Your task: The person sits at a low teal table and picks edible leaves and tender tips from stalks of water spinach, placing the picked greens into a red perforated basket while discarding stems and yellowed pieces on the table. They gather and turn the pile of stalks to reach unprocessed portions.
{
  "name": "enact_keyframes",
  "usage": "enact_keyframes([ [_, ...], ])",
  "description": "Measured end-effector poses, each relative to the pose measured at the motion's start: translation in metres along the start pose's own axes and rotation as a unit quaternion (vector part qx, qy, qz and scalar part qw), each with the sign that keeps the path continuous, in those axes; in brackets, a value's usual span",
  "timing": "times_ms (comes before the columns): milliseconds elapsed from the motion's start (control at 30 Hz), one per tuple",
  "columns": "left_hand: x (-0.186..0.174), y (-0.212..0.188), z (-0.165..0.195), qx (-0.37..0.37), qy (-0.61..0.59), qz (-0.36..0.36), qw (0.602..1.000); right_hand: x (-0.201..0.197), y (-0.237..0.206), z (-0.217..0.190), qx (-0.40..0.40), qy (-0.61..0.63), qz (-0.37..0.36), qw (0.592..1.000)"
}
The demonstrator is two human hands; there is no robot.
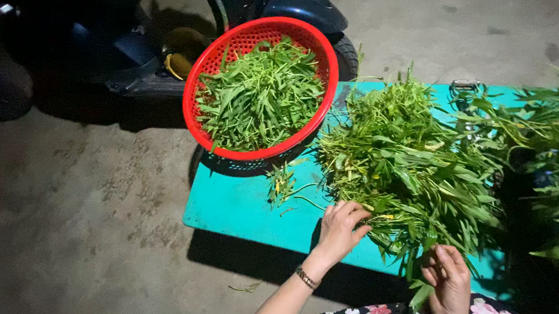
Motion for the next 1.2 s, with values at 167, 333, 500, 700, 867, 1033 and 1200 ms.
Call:
enact_keyframes([
  [167, -0.014, 0.011, -0.029, -0.102, -0.091, 0.031, 0.990, 0.000, 0.002, 0.006, 0.006, -0.002, -0.007, 1.000],
  [333, -0.055, 0.010, -0.046, -0.106, -0.166, 0.092, 0.976, 0.002, 0.001, 0.014, 0.002, -0.077, -0.002, 0.997],
  [500, -0.064, 0.009, -0.040, -0.093, -0.129, 0.098, 0.982, 0.058, -0.010, -0.017, -0.171, -0.325, -0.089, 0.926],
  [700, -0.058, 0.009, -0.024, -0.064, -0.100, 0.091, 0.989, 0.133, -0.018, -0.044, -0.356, -0.515, -0.137, 0.767],
  [867, -0.054, 0.005, -0.014, -0.057, -0.065, 0.077, 0.993, 0.154, -0.020, -0.030, -0.428, -0.632, -0.172, 0.623],
  [1033, -0.055, 0.002, -0.009, -0.054, -0.065, 0.080, 0.993, 0.150, -0.022, -0.020, -0.431, -0.666, -0.171, 0.584],
  [1200, -0.040, -0.005, -0.027, -0.098, -0.095, 0.071, 0.988, 0.134, -0.013, -0.027, -0.407, -0.552, -0.135, 0.716],
])
Point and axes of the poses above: each hand's wrist, its own y-axis towards the middle knuckle, its own x-axis out of the palm, z = x × y, the point moved 8 cm from there along y, towards the middle knuckle, and after that the axes turned 3 degrees about z, right-handed, at the moved point
